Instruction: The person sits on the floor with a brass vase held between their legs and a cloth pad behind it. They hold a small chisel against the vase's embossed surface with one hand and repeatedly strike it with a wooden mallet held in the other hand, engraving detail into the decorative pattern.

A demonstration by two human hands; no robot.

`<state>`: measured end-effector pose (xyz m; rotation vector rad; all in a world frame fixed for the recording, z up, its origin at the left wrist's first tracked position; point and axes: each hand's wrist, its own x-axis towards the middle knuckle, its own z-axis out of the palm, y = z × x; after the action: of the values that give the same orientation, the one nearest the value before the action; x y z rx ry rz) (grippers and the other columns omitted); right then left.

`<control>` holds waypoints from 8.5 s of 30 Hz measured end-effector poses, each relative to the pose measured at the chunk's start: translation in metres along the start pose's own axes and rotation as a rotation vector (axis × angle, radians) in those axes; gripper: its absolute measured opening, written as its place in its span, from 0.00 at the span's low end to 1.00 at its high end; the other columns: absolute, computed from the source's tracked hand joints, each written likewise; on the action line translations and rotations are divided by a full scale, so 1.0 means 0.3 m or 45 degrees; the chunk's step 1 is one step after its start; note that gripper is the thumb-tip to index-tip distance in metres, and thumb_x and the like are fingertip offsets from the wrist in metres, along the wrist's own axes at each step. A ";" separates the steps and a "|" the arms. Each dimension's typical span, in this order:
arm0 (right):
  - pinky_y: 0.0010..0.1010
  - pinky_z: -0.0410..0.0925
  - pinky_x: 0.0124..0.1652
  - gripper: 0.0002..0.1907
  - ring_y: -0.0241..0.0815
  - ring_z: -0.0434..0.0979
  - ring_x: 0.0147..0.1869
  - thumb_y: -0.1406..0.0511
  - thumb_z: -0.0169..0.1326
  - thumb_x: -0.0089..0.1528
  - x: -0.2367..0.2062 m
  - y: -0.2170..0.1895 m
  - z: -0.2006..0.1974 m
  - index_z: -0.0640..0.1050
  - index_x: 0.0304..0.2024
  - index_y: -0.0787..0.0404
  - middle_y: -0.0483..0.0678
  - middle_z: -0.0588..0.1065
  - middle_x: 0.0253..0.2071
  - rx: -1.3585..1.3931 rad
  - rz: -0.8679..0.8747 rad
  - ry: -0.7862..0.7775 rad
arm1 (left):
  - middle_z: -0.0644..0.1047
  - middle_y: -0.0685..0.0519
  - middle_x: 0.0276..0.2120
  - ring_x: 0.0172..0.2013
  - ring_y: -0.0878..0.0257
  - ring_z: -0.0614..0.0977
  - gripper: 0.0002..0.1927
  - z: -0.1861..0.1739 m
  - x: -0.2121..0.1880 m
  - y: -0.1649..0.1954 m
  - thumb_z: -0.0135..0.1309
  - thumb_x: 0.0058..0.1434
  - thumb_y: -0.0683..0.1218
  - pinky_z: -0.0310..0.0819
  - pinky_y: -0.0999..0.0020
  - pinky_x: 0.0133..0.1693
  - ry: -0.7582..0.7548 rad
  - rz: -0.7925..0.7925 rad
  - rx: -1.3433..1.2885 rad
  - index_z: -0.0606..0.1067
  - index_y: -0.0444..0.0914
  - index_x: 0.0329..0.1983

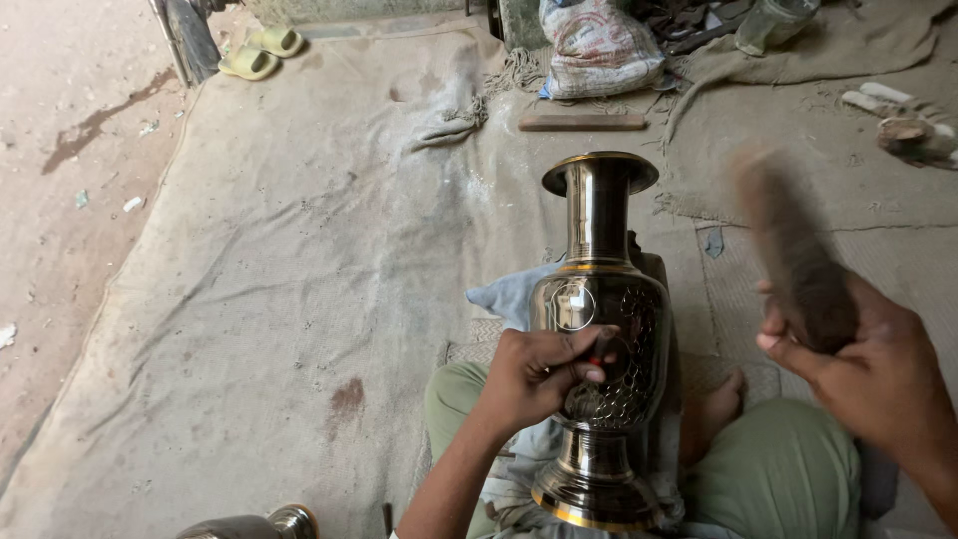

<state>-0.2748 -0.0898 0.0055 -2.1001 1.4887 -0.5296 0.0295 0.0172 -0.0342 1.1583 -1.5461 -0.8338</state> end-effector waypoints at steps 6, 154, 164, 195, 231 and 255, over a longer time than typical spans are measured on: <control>0.34 0.75 0.39 0.26 0.45 0.84 0.36 0.66 0.64 0.55 -0.125 0.066 0.053 0.77 0.57 0.54 0.50 0.81 0.38 -0.459 0.002 0.029 | 0.86 0.51 0.38 0.37 0.68 0.86 0.19 0.011 -0.027 -0.049 0.63 0.60 0.35 0.82 0.71 0.44 0.080 -0.078 -0.323 0.81 0.35 0.55; 0.45 0.72 0.32 0.26 0.53 0.81 0.31 0.66 0.64 0.55 -0.138 0.102 0.216 0.72 0.55 0.62 0.56 0.78 0.41 -0.032 0.003 0.054 | 0.83 0.46 0.47 0.44 0.64 0.84 0.34 0.173 -0.025 -0.011 0.60 0.60 0.31 0.79 0.69 0.52 0.733 -0.273 -0.598 0.67 0.34 0.71; 0.41 0.72 0.33 0.36 0.49 0.79 0.32 0.71 0.60 0.51 0.051 -0.020 0.028 0.69 0.63 0.59 0.53 0.77 0.45 -0.383 -0.416 -0.045 | 0.86 0.51 0.40 0.41 0.72 0.86 0.27 0.230 -0.012 0.024 0.64 0.58 0.33 0.80 0.76 0.47 0.787 -0.015 0.122 0.77 0.38 0.62; 0.39 0.75 0.35 0.22 0.40 0.81 0.25 0.65 0.59 0.58 0.175 -0.212 -0.204 0.78 0.56 0.47 0.45 0.82 0.29 -0.674 -0.345 -0.248 | 0.86 0.49 0.37 0.38 0.69 0.87 0.24 0.253 -0.026 0.005 0.61 0.60 0.30 0.81 0.75 0.45 0.776 0.047 0.218 0.78 0.37 0.60; 0.34 0.70 0.52 0.13 0.39 0.78 0.45 0.72 0.62 0.64 -0.333 0.147 0.391 0.76 0.50 0.62 0.46 0.78 0.38 0.642 -0.108 0.890 | 0.86 0.55 0.37 0.36 0.66 0.88 0.26 0.045 0.289 0.076 0.57 0.43 0.30 0.83 0.67 0.40 -1.148 0.141 0.309 0.84 0.43 0.44; 0.36 0.73 0.41 0.25 0.49 0.81 0.41 0.76 0.57 0.52 -0.090 0.188 0.184 0.78 0.53 0.62 0.54 0.80 0.40 0.381 -0.116 0.197 | 0.83 0.53 0.37 0.39 0.69 0.84 0.23 0.060 0.160 0.077 0.57 0.62 0.29 0.81 0.73 0.49 -0.381 -0.056 0.046 0.78 0.37 0.60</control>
<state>-0.2936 -0.0697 -0.0732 -1.9332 1.3046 -0.9078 0.0035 -0.0220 -0.0035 1.1347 -1.7892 -1.0494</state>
